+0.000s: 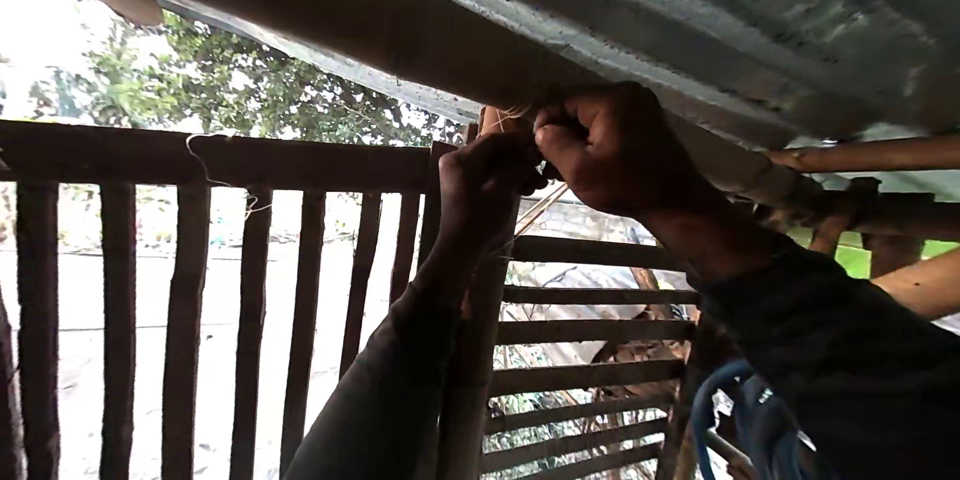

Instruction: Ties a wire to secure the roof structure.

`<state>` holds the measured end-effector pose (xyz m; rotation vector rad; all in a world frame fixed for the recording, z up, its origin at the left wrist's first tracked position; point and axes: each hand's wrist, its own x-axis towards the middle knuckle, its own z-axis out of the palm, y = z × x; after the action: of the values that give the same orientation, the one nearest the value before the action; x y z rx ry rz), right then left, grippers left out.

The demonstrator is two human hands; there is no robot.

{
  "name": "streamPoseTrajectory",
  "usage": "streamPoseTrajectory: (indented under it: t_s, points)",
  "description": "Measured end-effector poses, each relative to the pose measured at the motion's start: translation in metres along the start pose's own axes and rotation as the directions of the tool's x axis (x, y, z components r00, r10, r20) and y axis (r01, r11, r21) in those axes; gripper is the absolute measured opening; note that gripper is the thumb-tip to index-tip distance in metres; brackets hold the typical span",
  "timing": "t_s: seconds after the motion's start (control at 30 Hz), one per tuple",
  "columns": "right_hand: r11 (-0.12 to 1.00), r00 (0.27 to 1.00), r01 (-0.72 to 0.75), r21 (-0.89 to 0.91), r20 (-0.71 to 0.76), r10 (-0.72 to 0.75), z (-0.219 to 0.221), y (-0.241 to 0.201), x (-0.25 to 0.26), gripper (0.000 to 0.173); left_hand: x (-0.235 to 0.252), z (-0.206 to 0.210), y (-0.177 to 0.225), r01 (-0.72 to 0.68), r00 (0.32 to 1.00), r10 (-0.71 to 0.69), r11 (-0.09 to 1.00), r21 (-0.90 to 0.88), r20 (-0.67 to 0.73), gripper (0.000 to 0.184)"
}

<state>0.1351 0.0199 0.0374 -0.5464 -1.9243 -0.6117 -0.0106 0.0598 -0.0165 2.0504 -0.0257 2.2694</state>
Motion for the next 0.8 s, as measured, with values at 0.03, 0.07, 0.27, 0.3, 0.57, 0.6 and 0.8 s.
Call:
streamPoseTrajectory:
  t_s: [0.03, 0.07, 0.27, 0.3, 0.57, 0.6, 0.8]
  points:
    - [1.000, 1.000, -0.004, -0.024, -0.002, 0.004, 0.000, -0.004, -0.001, 0.023, -0.001, 0.000, 0.001, 0.007, 1.000, -0.007, 1.000, -0.005, -0.010, 0.010]
    - [1.000, 1.000, -0.013, -0.025, 0.006, 0.013, -0.002, -0.007, -0.003, 0.024, -0.002, 0.000, 0.001, 0.017, 1.000, -0.017, 1.000, -0.017, -0.016, 0.010]
    - [0.985, 0.999, -0.049, 0.165, 0.020, 0.046, 0.002, 0.008, -0.002, 0.021, -0.006, 0.004, 0.001, 0.024, 0.995, -0.033, 0.995, -0.100, -0.089, 0.012]
    - [0.978, 0.999, -0.052, 0.203, 0.021, 0.048, 0.003, 0.011, -0.001, 0.021, -0.009, 0.004, 0.002, 0.027, 0.995, -0.037, 0.994, -0.108, -0.096, 0.014]
    - [0.967, 1.000, -0.025, 0.253, -0.004, 0.027, 0.006, 0.013, -0.002, 0.018, -0.009, 0.007, -0.005, -0.065, 0.990, 0.056, 0.996, -0.065, -0.129, 0.010]
    - [0.969, 1.000, -0.015, 0.246, -0.009, 0.018, 0.006, 0.014, -0.002, 0.018, -0.008, 0.008, -0.006, -0.078, 0.988, 0.067, 0.994, -0.075, -0.136, 0.008]
    - [0.977, 1.000, -0.025, 0.213, 0.004, 0.025, 0.004, 0.007, -0.006, 0.021, -0.007, 0.008, -0.006, -0.068, 0.987, 0.061, 0.997, -0.039, -0.149, 0.007]
